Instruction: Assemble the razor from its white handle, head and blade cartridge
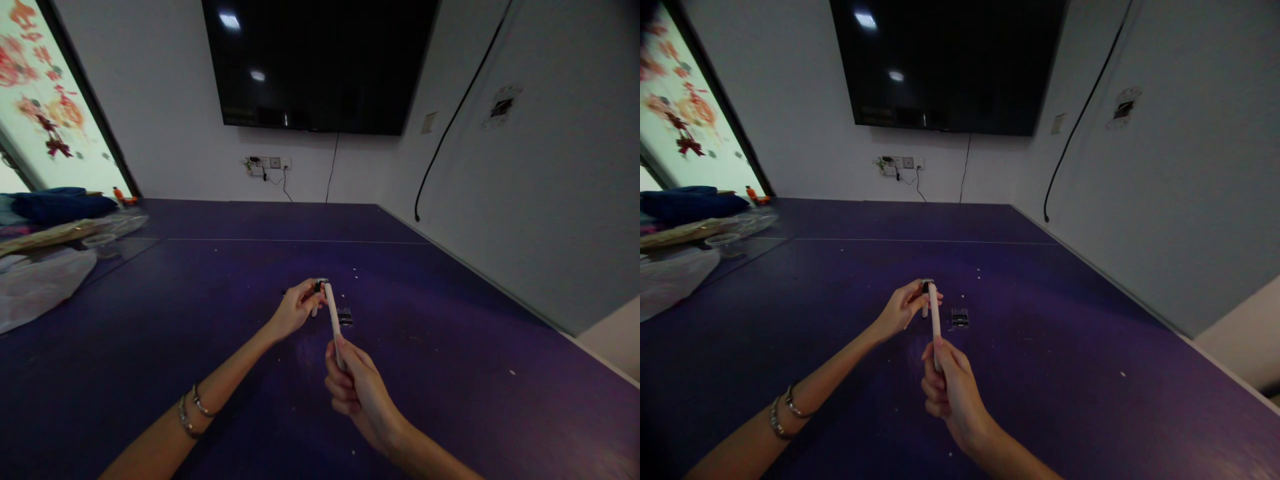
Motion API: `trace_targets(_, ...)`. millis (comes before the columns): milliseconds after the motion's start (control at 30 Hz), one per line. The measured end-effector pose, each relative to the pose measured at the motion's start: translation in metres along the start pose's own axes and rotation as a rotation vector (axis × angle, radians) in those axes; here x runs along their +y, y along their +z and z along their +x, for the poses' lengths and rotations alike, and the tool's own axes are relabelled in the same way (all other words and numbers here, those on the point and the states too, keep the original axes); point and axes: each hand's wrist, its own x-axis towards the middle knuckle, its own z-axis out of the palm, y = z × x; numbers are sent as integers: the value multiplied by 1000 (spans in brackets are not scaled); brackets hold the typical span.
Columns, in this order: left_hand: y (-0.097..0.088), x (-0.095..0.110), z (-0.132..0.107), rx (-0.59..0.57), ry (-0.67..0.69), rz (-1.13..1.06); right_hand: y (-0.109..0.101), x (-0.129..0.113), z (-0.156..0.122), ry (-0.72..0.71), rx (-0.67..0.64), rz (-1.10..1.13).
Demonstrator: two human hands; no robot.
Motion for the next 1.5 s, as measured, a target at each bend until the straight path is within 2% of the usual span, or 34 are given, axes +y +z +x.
trace_targets(167,3,-1,-2,-36,13,-39,6,-9,3,-45,7,49)
trace_targets(267,4,-2,-3,-50,-13,-39,6,-1,3,-23,13,56)
trace_targets(400,3,-1,-2,-10,-67,-99,6,11,-2,36,11,45)
trace_targets(567,6,1,-4,-41,-32,-49,12,2,0,-1,2,79)
trace_targets(800,8,1,-5,-34,-42,-63,14,3,-2,56,14,100)
trace_targets(967,8,2,-5,-46,-50,-46,14,-3,-2,27,7,101)
trace_targets(1167,3,-4,-1,-13,-87,-131,9,16,-7,77,15,69)
trace_targets(1233,-1,-5,1,-3,-112,-137,8,14,-9,26,6,21)
trace_targets(1333,-8,-5,4,-1,-160,-148,5,-1,-7,-133,0,-63)
trace_targets(1500,-20,0,8,12,-236,-168,-12,-32,9,-380,132,-339)
